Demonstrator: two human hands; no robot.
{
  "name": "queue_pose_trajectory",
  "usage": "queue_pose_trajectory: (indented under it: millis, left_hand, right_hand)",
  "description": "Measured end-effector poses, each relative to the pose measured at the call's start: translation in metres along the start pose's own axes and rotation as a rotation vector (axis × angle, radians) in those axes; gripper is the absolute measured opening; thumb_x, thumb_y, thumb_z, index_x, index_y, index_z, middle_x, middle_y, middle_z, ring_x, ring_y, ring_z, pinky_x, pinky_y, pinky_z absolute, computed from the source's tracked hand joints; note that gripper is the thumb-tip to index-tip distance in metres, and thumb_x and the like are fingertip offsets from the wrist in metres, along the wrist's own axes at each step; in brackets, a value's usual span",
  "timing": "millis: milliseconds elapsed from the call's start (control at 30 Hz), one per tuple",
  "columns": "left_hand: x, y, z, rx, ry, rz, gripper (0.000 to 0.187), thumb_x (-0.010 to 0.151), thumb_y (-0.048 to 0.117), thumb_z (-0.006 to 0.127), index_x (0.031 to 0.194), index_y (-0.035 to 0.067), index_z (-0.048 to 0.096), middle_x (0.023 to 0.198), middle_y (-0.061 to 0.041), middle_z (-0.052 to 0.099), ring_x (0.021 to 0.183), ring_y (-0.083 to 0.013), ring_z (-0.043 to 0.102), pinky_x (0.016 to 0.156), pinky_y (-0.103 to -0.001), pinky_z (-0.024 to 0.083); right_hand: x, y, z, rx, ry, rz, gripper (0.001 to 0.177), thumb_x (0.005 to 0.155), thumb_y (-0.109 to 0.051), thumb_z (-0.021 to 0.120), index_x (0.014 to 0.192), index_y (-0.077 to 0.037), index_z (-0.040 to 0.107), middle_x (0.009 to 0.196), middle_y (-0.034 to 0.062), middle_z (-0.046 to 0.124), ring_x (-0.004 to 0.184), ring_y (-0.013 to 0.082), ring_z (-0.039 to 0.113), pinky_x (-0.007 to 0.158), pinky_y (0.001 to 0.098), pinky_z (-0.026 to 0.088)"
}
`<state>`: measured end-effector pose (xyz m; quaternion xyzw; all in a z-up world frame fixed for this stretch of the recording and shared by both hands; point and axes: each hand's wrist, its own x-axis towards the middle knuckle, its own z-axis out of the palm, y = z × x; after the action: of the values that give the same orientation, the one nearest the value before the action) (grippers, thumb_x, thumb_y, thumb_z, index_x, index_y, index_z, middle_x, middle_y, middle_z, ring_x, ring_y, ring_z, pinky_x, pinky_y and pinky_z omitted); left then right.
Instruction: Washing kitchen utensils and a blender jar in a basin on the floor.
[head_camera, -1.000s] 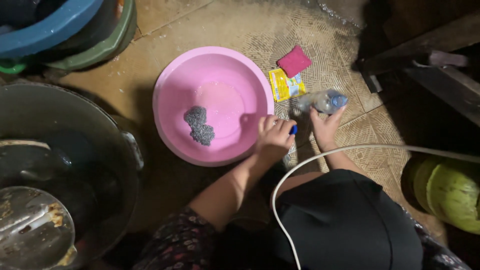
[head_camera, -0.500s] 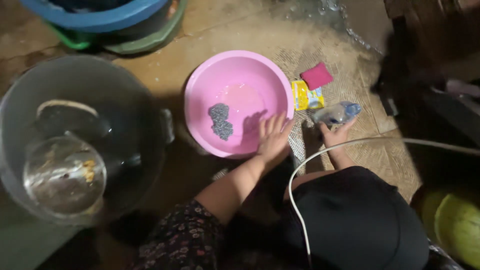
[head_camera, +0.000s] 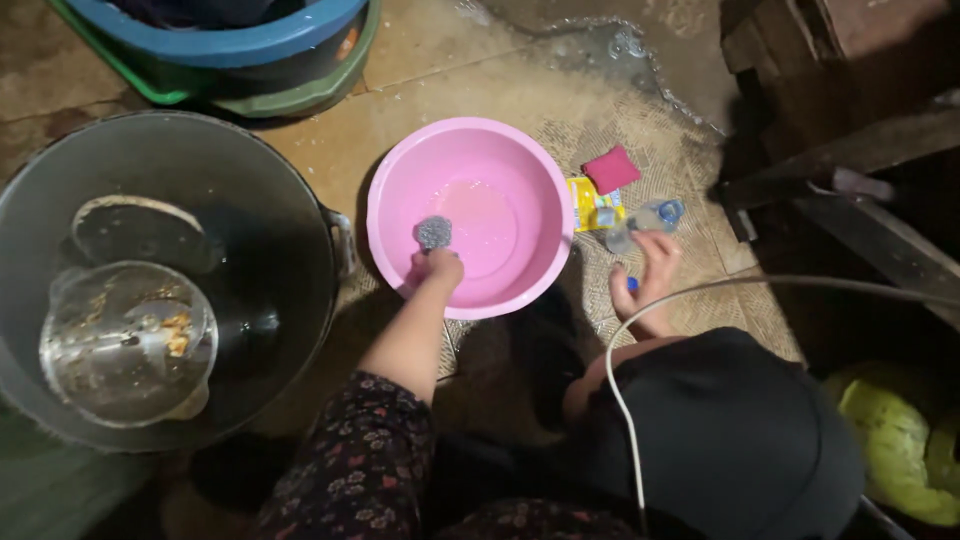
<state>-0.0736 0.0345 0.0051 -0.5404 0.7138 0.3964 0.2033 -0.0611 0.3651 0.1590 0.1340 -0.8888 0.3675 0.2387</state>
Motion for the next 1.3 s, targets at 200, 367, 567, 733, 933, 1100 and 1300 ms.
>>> queue_pose_trajectory:
  millis: [200,367,567,733,933,1100,1300]
  left_hand:
    - [0.026,-0.03,0.027,-0.052,0.021,0.466,0.03,0.092,0.015,0.067,0.119,0.017,0.08,0.125,-0.015,0.076,0.111,-0.0287,0.075,0.099,-0.035,0.057]
    - [-0.12,0.009,0.008,-0.439,-0.211,1.028,0.044,0.084,-0.011,0.054,0.111,0.011,0.081,0.13,-0.014,0.061,0.118,-0.0279,0.063,0.097,-0.033,0.053]
    - [-0.197,-0.011,0.056,-0.444,-0.655,1.142,0.019,0.089,-0.001,0.064,0.103,0.006,0.075,0.12,-0.015,0.065,0.113,-0.0348,0.064,0.099,-0.039,0.052]
    - [-0.182,-0.014,0.038,-0.149,-0.567,1.151,0.035,0.081,0.004,0.069,0.116,0.008,0.072,0.13,-0.026,0.055,0.127,-0.042,0.053,0.109,-0.043,0.044]
    - [-0.209,0.013,-0.06,-0.231,-0.127,1.162,0.06,0.082,0.001,0.063,0.14,0.011,0.056,0.163,-0.033,0.026,0.153,-0.0432,0.028,0.12,-0.041,0.033]
    - [-0.282,0.023,-0.188,-0.392,0.088,1.238,0.064,0.083,0.002,0.058,0.147,0.012,0.051,0.168,-0.03,0.024,0.153,-0.041,0.032,0.119,-0.039,0.035]
    - [-0.325,-0.002,-0.319,-0.592,0.522,1.426,0.062,0.09,0.0,0.06,0.15,0.009,0.049,0.166,-0.026,0.037,0.156,-0.0377,0.038,0.126,-0.04,0.033]
  right_hand:
    - [0.043,-0.005,0.001,-0.068,-0.042,-0.094,0.053,0.086,-0.003,0.071,0.136,-0.007,0.055,0.134,0.019,0.05,0.129,0.0374,0.047,0.114,0.0485,0.036]
    - [0.066,-0.003,-0.009,0.099,-0.192,0.173,0.053,0.093,-0.009,0.074,0.142,-0.006,0.053,0.13,0.0162,0.055,0.121,0.0297,0.053,0.107,0.0421,0.044]
    - [0.04,-0.009,0.009,0.673,-0.762,0.37,0.06,0.093,-0.011,0.072,0.148,-0.005,0.049,0.134,0.02,0.057,0.123,0.0274,0.054,0.102,0.0367,0.046]
    - [0.015,0.055,-0.002,0.379,-0.95,0.482,0.063,0.091,-0.018,0.07,0.15,-0.016,0.047,0.132,0.0168,0.061,0.122,0.0259,0.058,0.101,0.0364,0.048]
    - [0.11,0.04,-0.021,0.207,-1.316,0.456,0.059,0.091,-0.036,0.068,0.145,-0.016,0.056,0.14,0.0114,0.065,0.128,0.0274,0.059,0.1,0.0445,0.048]
    - [0.243,-0.16,-0.061,0.267,-1.411,0.453,0.051,0.101,-0.044,0.048,0.142,-0.017,0.063,0.137,0.0034,0.072,0.125,0.0213,0.066,0.103,0.0432,0.053]
    - [0.244,-0.37,-0.017,0.482,-1.601,-0.118,0.047,0.103,-0.028,0.045,0.138,-0.007,0.067,0.13,0.0163,0.073,0.124,0.0253,0.071,0.107,0.0374,0.052]
